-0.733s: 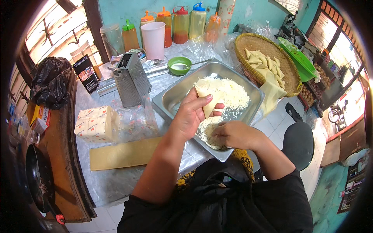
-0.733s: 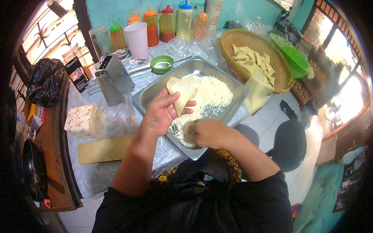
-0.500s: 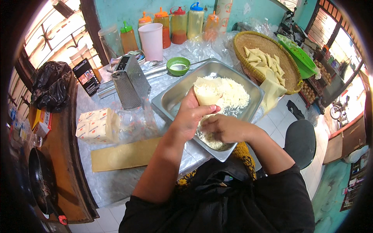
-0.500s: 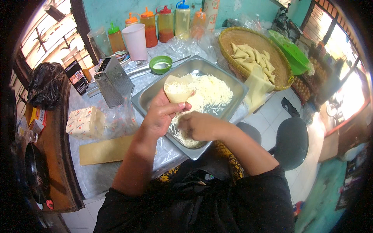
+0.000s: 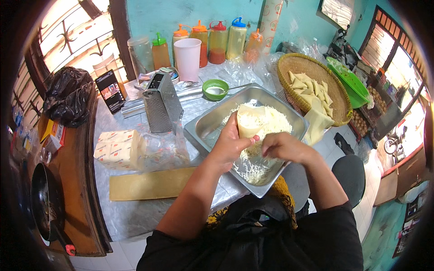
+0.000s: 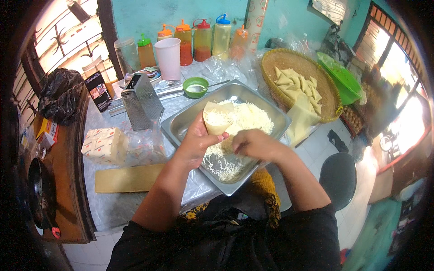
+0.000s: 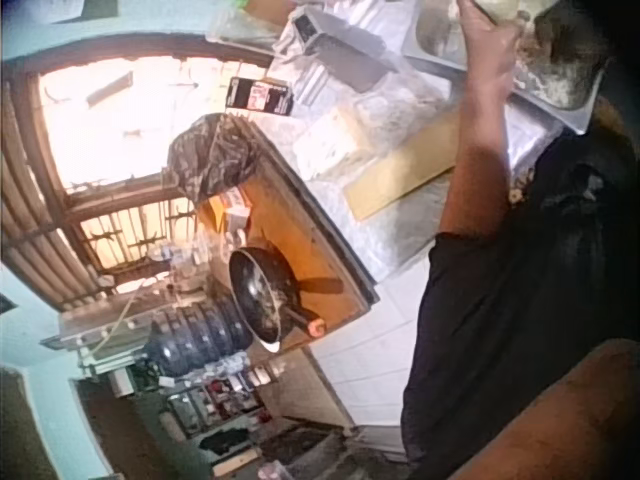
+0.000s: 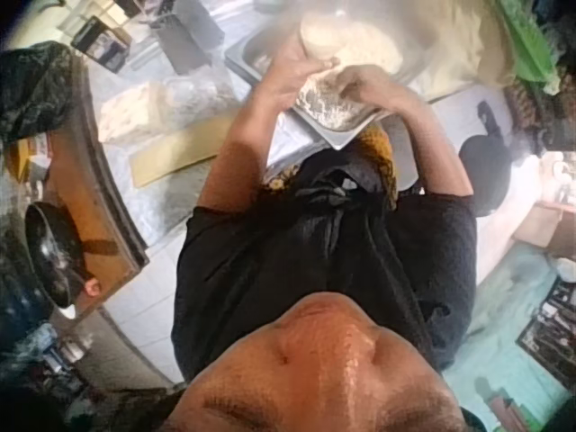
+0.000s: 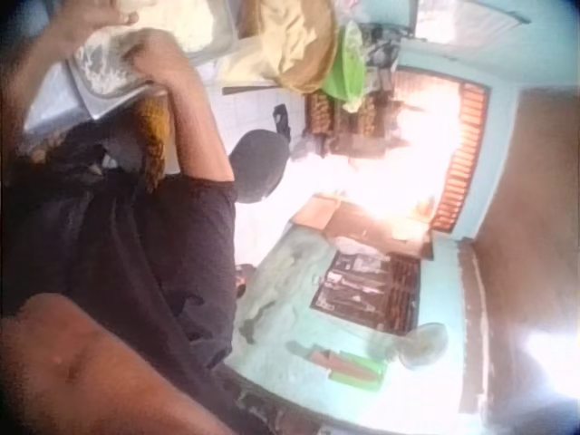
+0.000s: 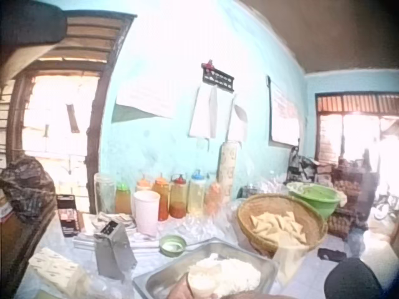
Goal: The person folds thin dough sheets into cones, fills them with shredded cheese from a metal tray, and seals them into triangular spring rolls. Completed rolls are placed into a woven basket on the table.
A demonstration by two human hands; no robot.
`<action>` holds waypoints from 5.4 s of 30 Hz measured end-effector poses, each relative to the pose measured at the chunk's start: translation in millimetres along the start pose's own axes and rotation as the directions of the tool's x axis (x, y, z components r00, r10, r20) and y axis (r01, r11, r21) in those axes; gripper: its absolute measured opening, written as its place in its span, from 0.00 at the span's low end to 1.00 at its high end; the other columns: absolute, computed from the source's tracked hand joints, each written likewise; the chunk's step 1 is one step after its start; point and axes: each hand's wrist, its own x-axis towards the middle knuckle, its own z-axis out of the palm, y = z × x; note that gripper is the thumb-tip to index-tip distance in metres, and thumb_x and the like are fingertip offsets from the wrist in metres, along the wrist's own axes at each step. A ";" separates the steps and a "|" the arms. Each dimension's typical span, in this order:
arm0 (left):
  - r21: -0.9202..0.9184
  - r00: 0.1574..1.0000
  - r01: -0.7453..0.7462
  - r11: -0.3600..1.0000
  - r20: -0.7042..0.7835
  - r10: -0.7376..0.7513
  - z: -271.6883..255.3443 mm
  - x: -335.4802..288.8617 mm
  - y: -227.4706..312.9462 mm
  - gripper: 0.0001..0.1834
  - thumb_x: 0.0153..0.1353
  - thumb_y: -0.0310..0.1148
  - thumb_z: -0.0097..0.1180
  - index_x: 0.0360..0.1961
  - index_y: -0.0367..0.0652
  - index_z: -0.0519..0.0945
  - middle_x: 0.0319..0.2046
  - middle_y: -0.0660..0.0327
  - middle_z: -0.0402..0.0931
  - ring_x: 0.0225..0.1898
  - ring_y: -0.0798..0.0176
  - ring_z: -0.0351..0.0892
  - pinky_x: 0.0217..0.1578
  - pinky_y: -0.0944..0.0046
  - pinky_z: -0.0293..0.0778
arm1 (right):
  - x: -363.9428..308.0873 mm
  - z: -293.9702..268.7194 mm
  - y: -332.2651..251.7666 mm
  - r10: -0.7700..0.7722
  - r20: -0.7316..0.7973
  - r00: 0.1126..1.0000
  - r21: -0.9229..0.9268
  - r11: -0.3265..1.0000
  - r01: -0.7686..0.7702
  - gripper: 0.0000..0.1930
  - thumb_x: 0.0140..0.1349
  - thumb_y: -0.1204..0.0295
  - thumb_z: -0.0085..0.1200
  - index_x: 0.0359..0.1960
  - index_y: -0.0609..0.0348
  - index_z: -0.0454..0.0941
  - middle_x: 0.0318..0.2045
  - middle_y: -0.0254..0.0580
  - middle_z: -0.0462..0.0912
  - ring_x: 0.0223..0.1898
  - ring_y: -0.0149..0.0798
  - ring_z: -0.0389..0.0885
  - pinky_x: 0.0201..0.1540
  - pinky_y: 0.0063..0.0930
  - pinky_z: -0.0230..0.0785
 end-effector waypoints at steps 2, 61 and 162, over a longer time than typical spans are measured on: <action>0.003 1.000 -0.001 1.000 -0.014 0.001 -1.1 -0.9 -1.3 0.35 0.50 0.14 0.54 0.60 0.41 0.60 0.55 0.59 0.68 0.56 0.65 0.68 0.55 0.66 0.67 | -2.9 -22.7 -5.7 0.009 -0.147 0.989 0.064 0.998 0.000 0.08 0.47 0.78 0.49 0.29 0.64 0.78 0.28 0.39 0.78 0.34 0.35 0.75 0.40 0.26 0.65; -0.095 0.984 0.175 0.980 0.049 -0.171 -5.4 -2.7 3.2 0.18 0.57 0.27 0.53 0.48 0.35 0.70 0.43 0.56 0.77 0.41 0.60 0.80 0.40 0.59 0.80 | 13.4 -8.8 -71.8 -0.022 -0.503 0.864 -0.096 0.995 -0.031 0.16 0.54 0.68 0.45 0.43 0.58 0.74 0.31 0.55 0.80 0.35 0.55 0.80 0.41 0.42 0.71; -0.537 0.895 0.443 0.718 0.311 -0.320 -4.0 -10.8 0.8 0.23 0.65 0.48 0.43 0.53 0.42 0.68 0.47 0.58 0.74 0.50 0.61 0.74 0.52 0.61 0.68 | -2.8 40.1 1.9 -0.521 -0.559 0.645 -0.372 0.853 0.367 0.22 0.45 0.71 0.57 0.47 0.55 0.78 0.52 0.47 0.75 0.60 0.51 0.66 0.60 0.42 0.56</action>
